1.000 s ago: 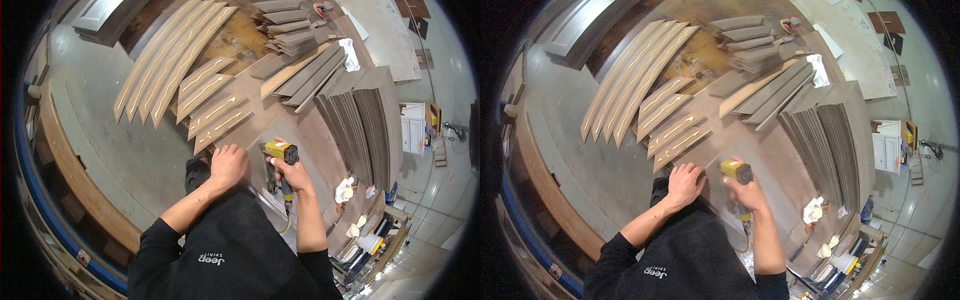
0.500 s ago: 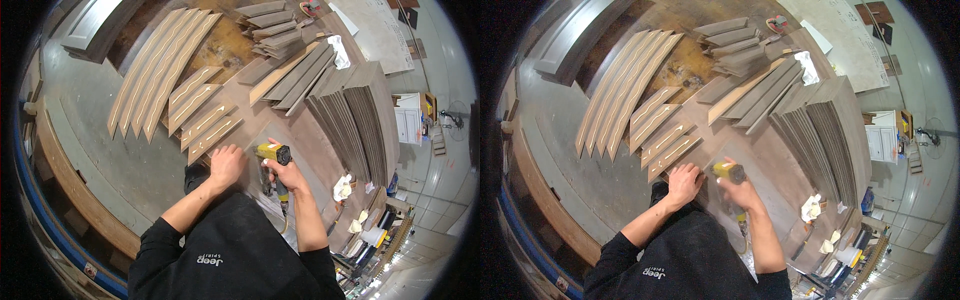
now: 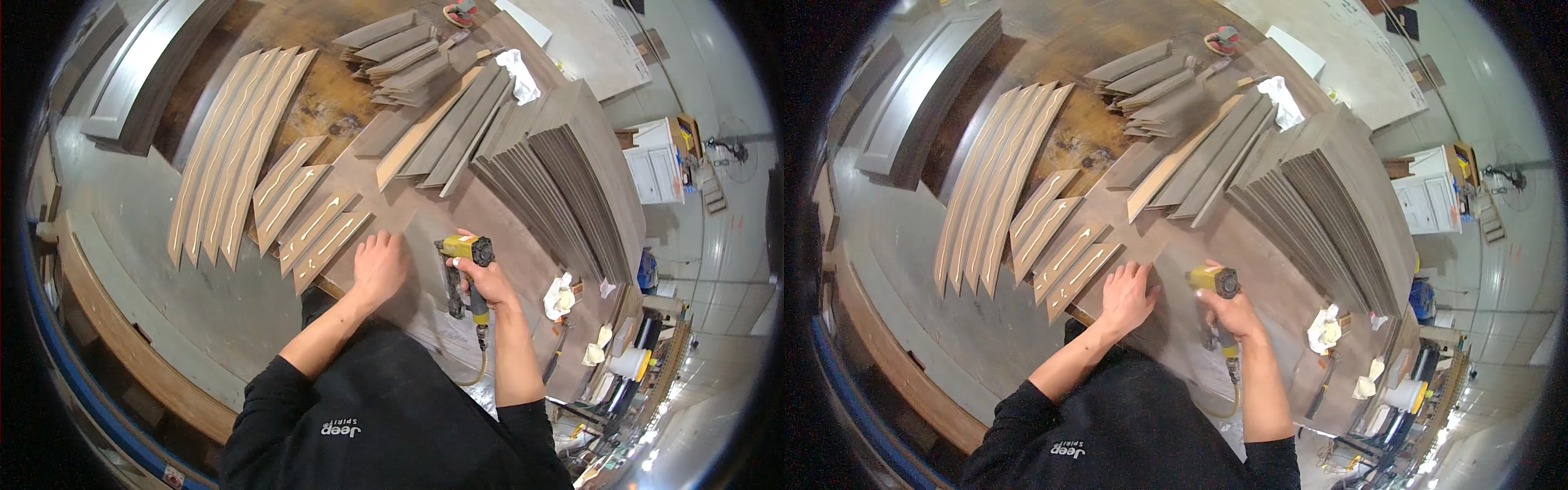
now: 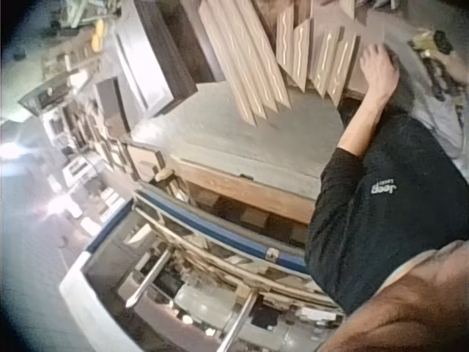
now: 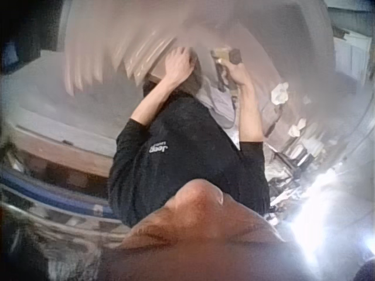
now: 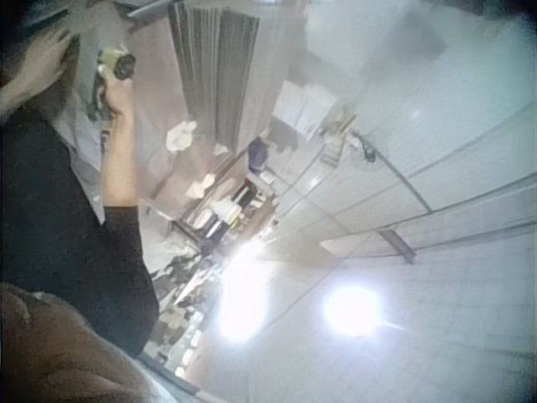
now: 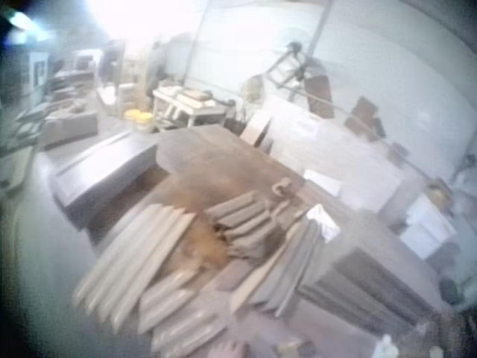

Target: The person packs wooden dowels from a box into a plastic bag with another person. The person then assembles wooden panels by fitting wooden frame pieces together and fastening them with a pneumatic nail gun and a hammer.

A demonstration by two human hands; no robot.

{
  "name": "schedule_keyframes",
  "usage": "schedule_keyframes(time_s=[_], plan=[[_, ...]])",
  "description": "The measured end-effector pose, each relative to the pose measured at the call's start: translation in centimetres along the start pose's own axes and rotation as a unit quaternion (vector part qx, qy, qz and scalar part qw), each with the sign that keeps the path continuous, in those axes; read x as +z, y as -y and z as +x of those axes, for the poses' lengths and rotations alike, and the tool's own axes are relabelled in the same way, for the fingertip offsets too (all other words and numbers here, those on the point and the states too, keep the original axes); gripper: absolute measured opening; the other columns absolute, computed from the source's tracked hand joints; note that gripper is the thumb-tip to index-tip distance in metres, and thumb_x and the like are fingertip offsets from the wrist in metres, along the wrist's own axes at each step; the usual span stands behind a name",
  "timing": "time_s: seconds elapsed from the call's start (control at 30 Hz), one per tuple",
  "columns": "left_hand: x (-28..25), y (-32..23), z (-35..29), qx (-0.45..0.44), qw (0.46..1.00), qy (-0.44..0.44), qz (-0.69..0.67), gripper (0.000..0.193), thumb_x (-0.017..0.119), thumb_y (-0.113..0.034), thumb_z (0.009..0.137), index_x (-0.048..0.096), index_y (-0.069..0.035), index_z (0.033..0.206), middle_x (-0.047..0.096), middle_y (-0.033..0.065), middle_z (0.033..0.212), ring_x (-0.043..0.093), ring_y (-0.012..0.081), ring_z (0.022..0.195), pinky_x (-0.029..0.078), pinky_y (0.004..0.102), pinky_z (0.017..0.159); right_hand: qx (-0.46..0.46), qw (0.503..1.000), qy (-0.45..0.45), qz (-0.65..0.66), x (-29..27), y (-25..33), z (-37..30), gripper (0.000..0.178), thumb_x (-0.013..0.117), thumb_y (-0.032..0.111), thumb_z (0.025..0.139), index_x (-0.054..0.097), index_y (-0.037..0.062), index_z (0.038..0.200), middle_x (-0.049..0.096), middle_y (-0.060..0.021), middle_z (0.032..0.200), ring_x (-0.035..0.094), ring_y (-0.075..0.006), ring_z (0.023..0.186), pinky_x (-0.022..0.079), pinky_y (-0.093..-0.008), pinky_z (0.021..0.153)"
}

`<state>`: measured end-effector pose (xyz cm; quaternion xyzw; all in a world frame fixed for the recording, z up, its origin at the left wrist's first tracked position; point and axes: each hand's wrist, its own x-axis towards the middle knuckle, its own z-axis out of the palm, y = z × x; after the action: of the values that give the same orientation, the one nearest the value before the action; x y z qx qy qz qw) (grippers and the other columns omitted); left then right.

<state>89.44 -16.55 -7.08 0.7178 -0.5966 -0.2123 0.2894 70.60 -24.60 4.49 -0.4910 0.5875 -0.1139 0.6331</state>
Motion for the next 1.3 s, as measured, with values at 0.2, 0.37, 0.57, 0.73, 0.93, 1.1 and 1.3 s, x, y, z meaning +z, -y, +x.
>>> schedule_keyframes(time_s=[0.2, 0.37, 0.57, 0.73, 0.93, 1.1, 1.3], plan=[[3.7, -0.9, 4.7, 0.204, 0.975, -0.046, 0.077, 0.041, 0.07, -0.023, 0.084, 0.061, -0.01, 0.122, 0.057, 0.0104, 0.114, 0.05, 0.03, 0.118, 0.034, 0.0494, 0.107, 0.02, 0.997, -0.07, 0.031, -2.6, -1.5, -2.5, 0.067, 0.065, 0.011, 0.087, 0.042, 0.0138, 0.15, 0.069, -0.0071, 0.103, 0.052, -0.0108, 0.054, 0.046, -0.0264, 0.049], [5.8, -2.4, 8.1, 0.256, 0.953, 0.118, 0.106, 0.028, 0.066, -0.026, 0.089, 0.063, -0.01, 0.112, 0.057, 0.0099, 0.112, 0.05, 0.0296, 0.118, 0.033, 0.0486, 0.107, 0.023, 0.988, -0.122, 0.09, -5.2, -4.6, -4.2, 0.066, 0.07, 0.01, 0.085, 0.046, 0.0109, 0.146, 0.065, -0.006, 0.102, 0.053, -0.0129, 0.05, 0.045, -0.0304, 0.047], [5.6, -2.5, 8.9, 0.233, 0.964, 0.112, 0.057, 0.028, 0.067, -0.034, 0.09, 0.063, -0.01, 0.103, 0.057, 0.0084, 0.106, 0.052, 0.0287, 0.108, 0.037, 0.0452, 0.099, 0.032, 0.984, -0.139, 0.106, -5.8, -4.3, -3.6, 0.068, 0.068, 0.01, 0.085, 0.044, 0.0127, 0.148, 0.067, -0.0057, 0.102, 0.052, -0.0119, 0.054, 0.045, -0.0277, 0.049], [6.0, -2.6, 8.8, 0.223, 0.968, 0.093, 0.073, 0.024, 0.068, -0.03, 0.088, 0.063, -0.011, 0.102, 0.057, 0.008, 0.104, 0.053, 0.0281, 0.108, 0.037, 0.046, 0.1, 0.037, 0.99, -0.096, 0.094, -5.6, -3.7, -1.2, 0.065, 0.07, 0.008, 0.084, 0.048, 0.0107, 0.145, 0.066, -0.0038, 0.097, 0.053, -0.0116, 0.054, 0.044, -0.0284, 0.047], [6.0, -2.5, 8.8, 0.236, 0.964, 0.068, 0.101, 0.018, 0.064, -0.024, 0.089, 0.063, -0.011, 0.101, 0.058, 0.0065, 0.104, 0.053, 0.026, 0.108, 0.035, 0.0487, 0.104, 0.044, 0.995, -0.068, 0.058, -5.2, -2.8, 0.3, 0.061, 0.07, 0.012, 0.087, 0.05, 0.0112, 0.145, 0.063, -0.0019, 0.082, 0.052, -0.0117, 0.051, 0.043, -0.0293, 0.047], [5.9, -2.6, 8.8, 0.23, 0.965, 0.067, 0.104, 0.016, 0.064, -0.022, 0.088, 0.064, -0.011, 0.1, 0.058, 0.0064, 0.103, 0.053, 0.0261, 0.11, 0.032, 0.0502, 0.107, 0.051, 0.997, -0.061, 0.022, -4.8, -1.7, 0.5, 0.063, 0.07, 0.014, 0.087, 0.049, 0.013, 0.146, 0.064, -0.0022, 0.085, 0.053, -0.012, 0.052, 0.044, -0.0296, 0.048], [6.2, -2.6, 8.9, 0.233, 0.967, 0.056, 0.083, 0.016, 0.064, -0.022, 0.088, 0.064, -0.011, 0.1, 0.059, 0.0065, 0.103, 0.054, 0.0263, 0.11, 0.03, 0.0523, 0.11, 0.035, 0.994, -0.093, 0.043, -5.5, -2.7, -0.4, 0.064, 0.071, 0.015, 0.086, 0.048, 0.013, 0.146, 0.066, -0.0041, 0.097, 0.055, -0.0131, 0.053, 0.046, -0.0297, 0.049]])
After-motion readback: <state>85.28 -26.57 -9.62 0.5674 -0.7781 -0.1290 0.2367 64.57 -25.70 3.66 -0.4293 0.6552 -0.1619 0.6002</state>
